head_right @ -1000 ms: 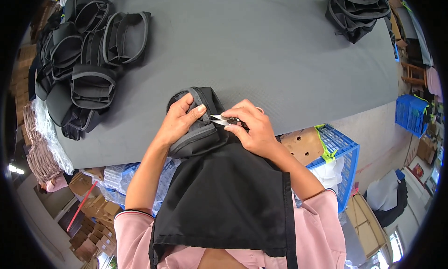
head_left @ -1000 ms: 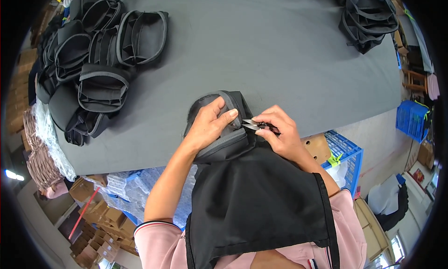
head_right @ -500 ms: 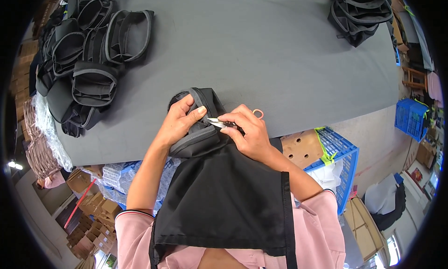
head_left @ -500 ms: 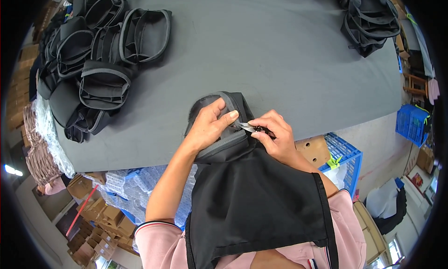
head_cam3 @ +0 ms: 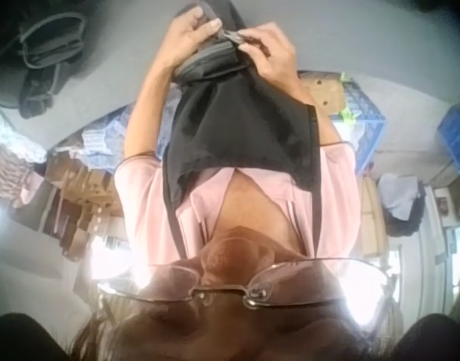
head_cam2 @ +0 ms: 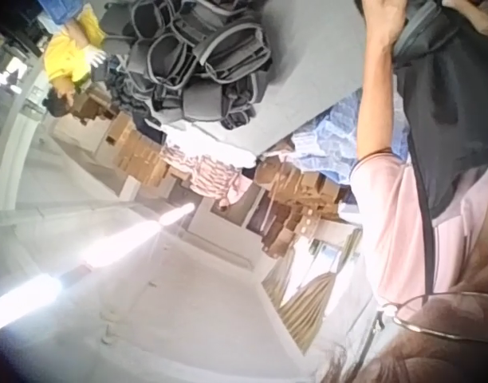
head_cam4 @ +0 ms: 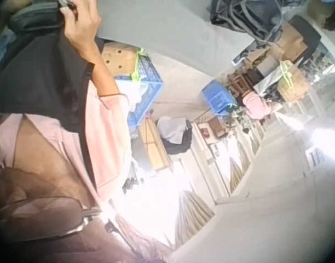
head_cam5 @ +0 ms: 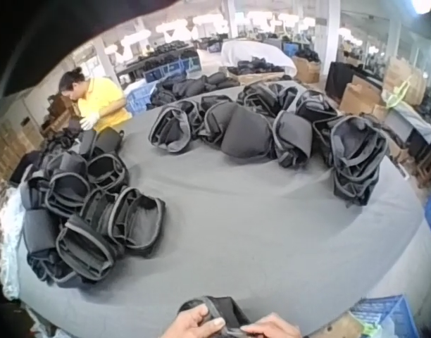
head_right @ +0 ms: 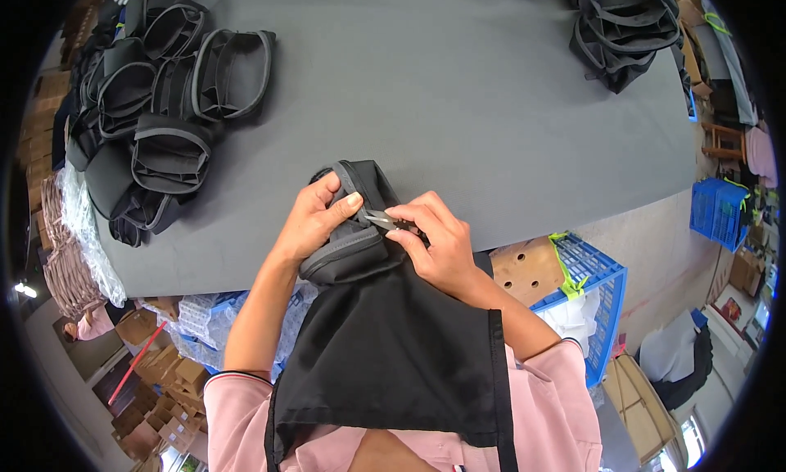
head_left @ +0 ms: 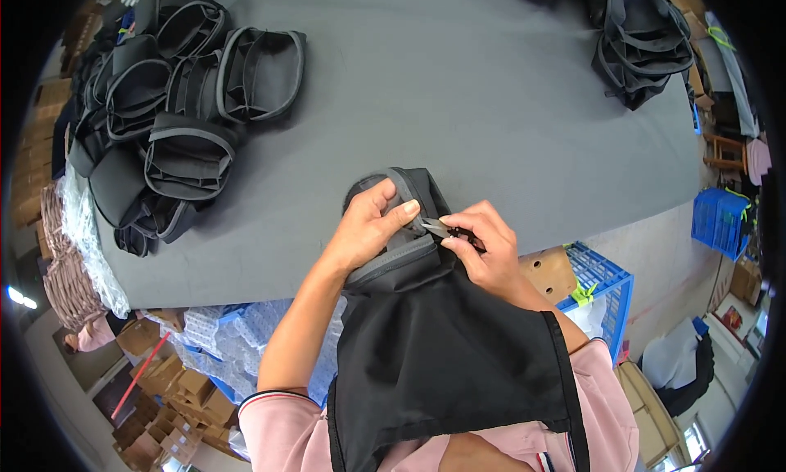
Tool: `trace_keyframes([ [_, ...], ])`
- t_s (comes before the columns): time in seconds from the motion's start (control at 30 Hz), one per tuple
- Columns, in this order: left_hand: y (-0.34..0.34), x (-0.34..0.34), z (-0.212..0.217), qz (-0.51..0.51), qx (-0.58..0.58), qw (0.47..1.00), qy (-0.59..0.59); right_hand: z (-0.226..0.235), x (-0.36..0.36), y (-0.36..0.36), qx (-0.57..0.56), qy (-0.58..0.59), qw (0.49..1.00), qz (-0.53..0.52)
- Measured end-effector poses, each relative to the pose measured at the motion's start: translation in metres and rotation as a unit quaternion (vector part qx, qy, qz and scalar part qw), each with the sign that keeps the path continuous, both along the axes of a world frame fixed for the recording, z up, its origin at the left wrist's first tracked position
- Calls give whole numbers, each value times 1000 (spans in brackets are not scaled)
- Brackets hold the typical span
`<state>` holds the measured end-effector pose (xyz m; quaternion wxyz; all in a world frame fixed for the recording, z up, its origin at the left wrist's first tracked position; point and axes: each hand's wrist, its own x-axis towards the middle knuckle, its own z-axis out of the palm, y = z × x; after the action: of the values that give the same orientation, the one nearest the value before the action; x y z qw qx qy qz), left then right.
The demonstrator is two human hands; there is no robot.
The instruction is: The person is inspecting and trimming small gray fabric pouches using a nipping tool on a workbench.
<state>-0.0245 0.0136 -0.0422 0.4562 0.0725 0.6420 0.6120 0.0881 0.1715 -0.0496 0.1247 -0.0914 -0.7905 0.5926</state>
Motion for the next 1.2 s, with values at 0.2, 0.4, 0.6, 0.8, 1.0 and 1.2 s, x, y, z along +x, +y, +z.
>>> trace_keyframes([
  [0.2, -3, 0, -3, 23, -3, 1000, -10, 2, -7, 8, 182, 62, 980, 58],
  [0.4, 1, -1, 18, 27, 114, 993, -6, 38, -1, 7, 135, 73, 988, 15],
  [0.6, -4, 2, 11, 36, 143, 988, -44, 40, -10, 5, 227, 48, 970, 78],
  [0.8, -13, 5, 27, 62, 233, 958, -152, 51, 2, 26, -143, 54, 977, 146],
  [1.0, -35, -24, -10, 210, 97, 969, -84, 49, -21, 19, -283, -163, 945, 31],
  [1.2, -109, -103, 166, 215, -178, 847, 453, 24, -26, 56, -260, -145, 954, -45],
])
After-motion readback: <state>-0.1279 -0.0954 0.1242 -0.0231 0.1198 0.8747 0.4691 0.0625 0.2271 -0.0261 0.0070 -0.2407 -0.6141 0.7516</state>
